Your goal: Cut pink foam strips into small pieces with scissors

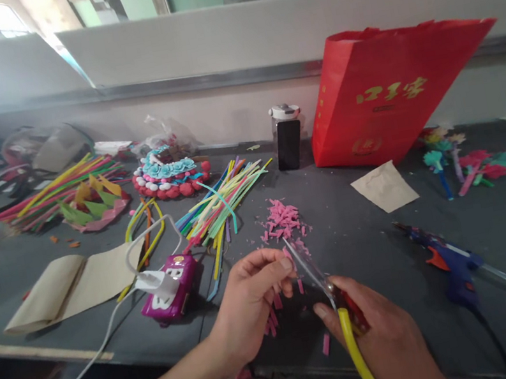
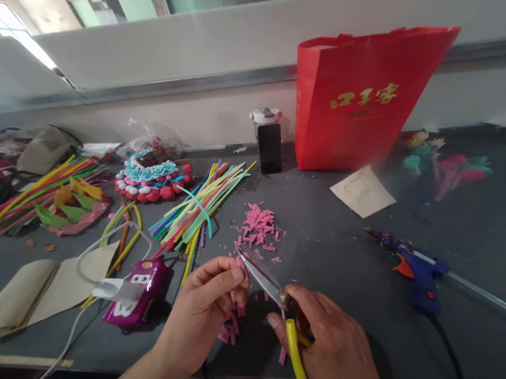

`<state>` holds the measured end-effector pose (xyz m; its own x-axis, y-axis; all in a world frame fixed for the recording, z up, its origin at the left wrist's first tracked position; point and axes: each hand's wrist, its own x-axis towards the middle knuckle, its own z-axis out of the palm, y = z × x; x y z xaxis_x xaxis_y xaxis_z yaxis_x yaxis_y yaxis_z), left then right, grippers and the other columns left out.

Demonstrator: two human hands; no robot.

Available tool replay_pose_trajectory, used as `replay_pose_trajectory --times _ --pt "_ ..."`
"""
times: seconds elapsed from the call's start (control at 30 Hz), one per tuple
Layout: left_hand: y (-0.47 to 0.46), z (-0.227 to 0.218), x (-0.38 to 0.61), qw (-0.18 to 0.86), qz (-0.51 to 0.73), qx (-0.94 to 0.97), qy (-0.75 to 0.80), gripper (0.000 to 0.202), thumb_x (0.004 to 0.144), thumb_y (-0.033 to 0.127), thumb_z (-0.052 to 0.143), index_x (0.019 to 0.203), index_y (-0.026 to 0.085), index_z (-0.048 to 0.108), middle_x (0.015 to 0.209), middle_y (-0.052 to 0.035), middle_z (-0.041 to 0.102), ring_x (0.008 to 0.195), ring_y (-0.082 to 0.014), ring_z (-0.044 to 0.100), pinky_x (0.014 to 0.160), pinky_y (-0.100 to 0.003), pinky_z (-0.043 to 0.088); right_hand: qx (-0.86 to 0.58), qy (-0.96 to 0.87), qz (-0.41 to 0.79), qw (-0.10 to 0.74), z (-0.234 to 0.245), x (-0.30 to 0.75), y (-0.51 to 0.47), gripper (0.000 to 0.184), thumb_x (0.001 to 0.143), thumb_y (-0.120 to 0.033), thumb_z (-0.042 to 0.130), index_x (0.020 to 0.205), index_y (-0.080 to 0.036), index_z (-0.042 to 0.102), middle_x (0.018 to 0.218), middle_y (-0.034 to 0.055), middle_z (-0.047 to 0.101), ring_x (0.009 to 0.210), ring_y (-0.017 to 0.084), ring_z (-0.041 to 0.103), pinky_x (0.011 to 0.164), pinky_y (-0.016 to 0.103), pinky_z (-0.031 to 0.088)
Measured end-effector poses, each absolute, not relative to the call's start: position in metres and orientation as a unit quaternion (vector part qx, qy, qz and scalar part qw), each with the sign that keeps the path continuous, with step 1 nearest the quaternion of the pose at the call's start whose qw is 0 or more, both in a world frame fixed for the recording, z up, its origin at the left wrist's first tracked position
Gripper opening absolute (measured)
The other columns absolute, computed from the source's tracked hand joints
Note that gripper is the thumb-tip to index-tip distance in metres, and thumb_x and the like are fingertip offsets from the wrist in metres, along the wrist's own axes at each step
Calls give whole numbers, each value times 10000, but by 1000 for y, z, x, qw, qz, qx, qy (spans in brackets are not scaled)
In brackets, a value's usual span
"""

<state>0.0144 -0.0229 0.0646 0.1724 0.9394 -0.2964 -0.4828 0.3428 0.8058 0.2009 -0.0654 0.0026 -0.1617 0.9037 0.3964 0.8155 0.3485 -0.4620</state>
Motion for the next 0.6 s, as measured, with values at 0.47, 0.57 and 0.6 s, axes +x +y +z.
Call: replay_pose_trajectory --times 0.47,0.57,0.6 --pt "-23 63 14 706 484 293 426 113 713 215 747 702 144 660 590 6 616 495 -81 525 519 -198 404 -529 -781 79 323 7 199 -66 214 947 -384 505 1028 -218 614 726 -3 684 599 145 652 574 241 492" --pt "-24 64 14 709 483 295 420 100 724 202 736 702 147 655 573 11 607 494 -77 527 509 -186 389 -527 -781 78 324 7 198 -66 220 955 -390 489 1029 -223 610 755 1 706 610 148 667 584 247 506" --pt "-24 64 14 710 484 296 418 97 729 199 732 704 147 654 571 11 606 494 -75 527 507 -183 385 -528 -782 77 323 7 198 -65 222 957 -394 485 1031 -224 607 758 1 708 617 151 673 585 250 508"
